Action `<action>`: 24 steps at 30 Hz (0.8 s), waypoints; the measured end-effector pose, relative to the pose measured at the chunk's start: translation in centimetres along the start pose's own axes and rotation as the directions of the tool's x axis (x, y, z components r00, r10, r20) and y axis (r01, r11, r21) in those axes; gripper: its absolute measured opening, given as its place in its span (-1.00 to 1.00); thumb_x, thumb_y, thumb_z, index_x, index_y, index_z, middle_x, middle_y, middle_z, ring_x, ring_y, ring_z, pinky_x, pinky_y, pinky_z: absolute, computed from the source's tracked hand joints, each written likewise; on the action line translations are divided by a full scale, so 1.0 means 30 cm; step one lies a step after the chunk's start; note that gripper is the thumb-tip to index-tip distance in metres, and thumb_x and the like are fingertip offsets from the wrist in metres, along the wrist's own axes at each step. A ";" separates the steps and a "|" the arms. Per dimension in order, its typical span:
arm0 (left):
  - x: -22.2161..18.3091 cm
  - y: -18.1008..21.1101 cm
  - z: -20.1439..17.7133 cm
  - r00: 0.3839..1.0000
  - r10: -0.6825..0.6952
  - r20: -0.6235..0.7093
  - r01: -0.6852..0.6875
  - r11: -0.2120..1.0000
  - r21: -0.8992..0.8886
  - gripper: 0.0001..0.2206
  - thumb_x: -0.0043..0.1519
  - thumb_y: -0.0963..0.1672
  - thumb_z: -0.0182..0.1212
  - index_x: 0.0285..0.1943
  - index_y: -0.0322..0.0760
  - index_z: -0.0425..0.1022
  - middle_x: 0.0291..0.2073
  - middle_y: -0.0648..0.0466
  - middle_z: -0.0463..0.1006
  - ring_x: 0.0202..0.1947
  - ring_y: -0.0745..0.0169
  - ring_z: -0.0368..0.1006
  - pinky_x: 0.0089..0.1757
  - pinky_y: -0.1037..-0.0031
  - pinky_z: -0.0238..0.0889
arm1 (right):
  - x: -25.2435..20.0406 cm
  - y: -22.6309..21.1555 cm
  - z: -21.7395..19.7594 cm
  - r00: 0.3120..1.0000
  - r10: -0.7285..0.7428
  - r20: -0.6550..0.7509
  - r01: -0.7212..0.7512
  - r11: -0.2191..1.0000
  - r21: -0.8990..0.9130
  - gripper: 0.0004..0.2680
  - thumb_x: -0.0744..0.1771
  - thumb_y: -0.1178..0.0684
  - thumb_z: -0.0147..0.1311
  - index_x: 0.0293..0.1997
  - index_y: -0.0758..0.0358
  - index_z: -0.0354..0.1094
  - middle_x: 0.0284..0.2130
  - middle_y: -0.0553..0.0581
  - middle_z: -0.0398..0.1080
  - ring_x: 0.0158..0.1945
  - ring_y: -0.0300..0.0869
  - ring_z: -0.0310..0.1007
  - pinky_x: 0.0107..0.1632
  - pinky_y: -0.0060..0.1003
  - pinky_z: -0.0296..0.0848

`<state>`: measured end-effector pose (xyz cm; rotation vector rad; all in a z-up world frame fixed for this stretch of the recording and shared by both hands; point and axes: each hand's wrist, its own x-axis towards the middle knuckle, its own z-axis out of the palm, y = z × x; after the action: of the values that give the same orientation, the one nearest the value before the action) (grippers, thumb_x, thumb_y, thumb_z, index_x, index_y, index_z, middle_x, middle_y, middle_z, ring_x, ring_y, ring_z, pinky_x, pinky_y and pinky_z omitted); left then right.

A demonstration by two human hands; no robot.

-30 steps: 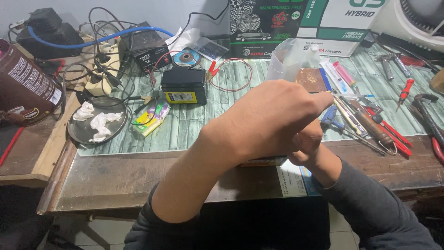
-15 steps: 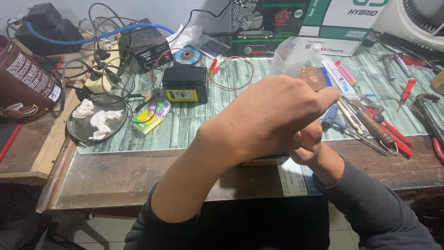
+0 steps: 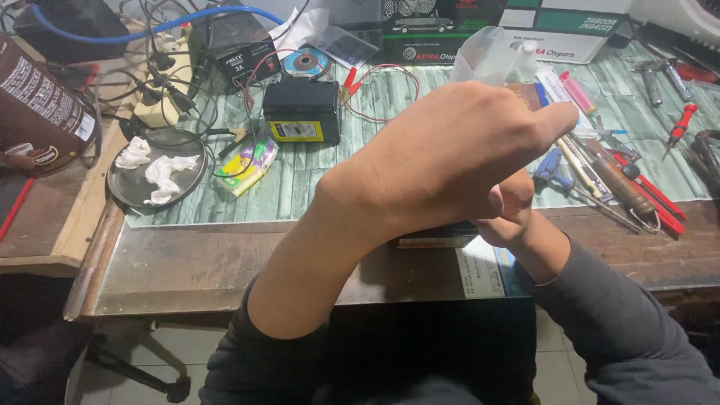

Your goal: Filling the cells of a lead-acid battery with liquid using a syringe on a workbench.

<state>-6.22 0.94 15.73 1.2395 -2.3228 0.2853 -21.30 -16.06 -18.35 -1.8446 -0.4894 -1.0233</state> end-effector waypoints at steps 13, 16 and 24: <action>-0.003 -0.013 -0.037 0.999 0.036 0.004 -0.036 0.999 0.035 -0.48 -0.05 -0.20 0.57 -0.13 -0.28 0.19 -0.62 0.06 0.33 -0.65 0.13 0.14 -0.57 0.21 0.11 | 0.433 -0.283 0.069 0.999 0.051 0.008 -0.052 0.993 0.103 -0.87 0.38 0.16 -0.02 -0.30 0.38 0.38 -0.43 0.25 0.42 -0.34 -0.05 0.47 -0.24 -0.27 0.52; 0.000 -0.008 -0.044 1.000 0.001 0.012 -0.001 0.999 0.048 -0.40 -0.17 -0.20 0.51 -0.02 -0.32 0.19 -0.65 0.01 0.36 -0.69 -0.06 0.15 -0.61 0.14 0.03 | 0.418 -0.304 0.056 0.997 0.072 0.012 -0.073 0.990 0.118 -0.87 0.39 0.17 -0.02 -0.30 0.39 0.39 -0.43 0.26 0.43 -0.34 -0.04 0.48 -0.23 -0.27 0.53; -0.008 0.001 -0.058 0.999 0.001 -0.041 0.003 0.996 0.087 -0.32 -0.23 -0.26 0.54 -0.03 -0.28 0.09 -0.62 0.05 0.27 -0.65 0.04 0.10 -0.61 0.16 0.05 | 0.495 -0.301 0.029 0.997 0.045 0.058 -0.056 0.980 0.192 -0.88 0.39 0.20 -0.02 -0.28 0.40 0.42 -0.40 0.28 0.47 -0.31 -0.03 0.53 -0.21 -0.28 0.58</action>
<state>-5.56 1.83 17.09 1.2644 -2.2967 0.4113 -18.67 -12.32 -1.55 -1.7057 -0.5515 -0.8633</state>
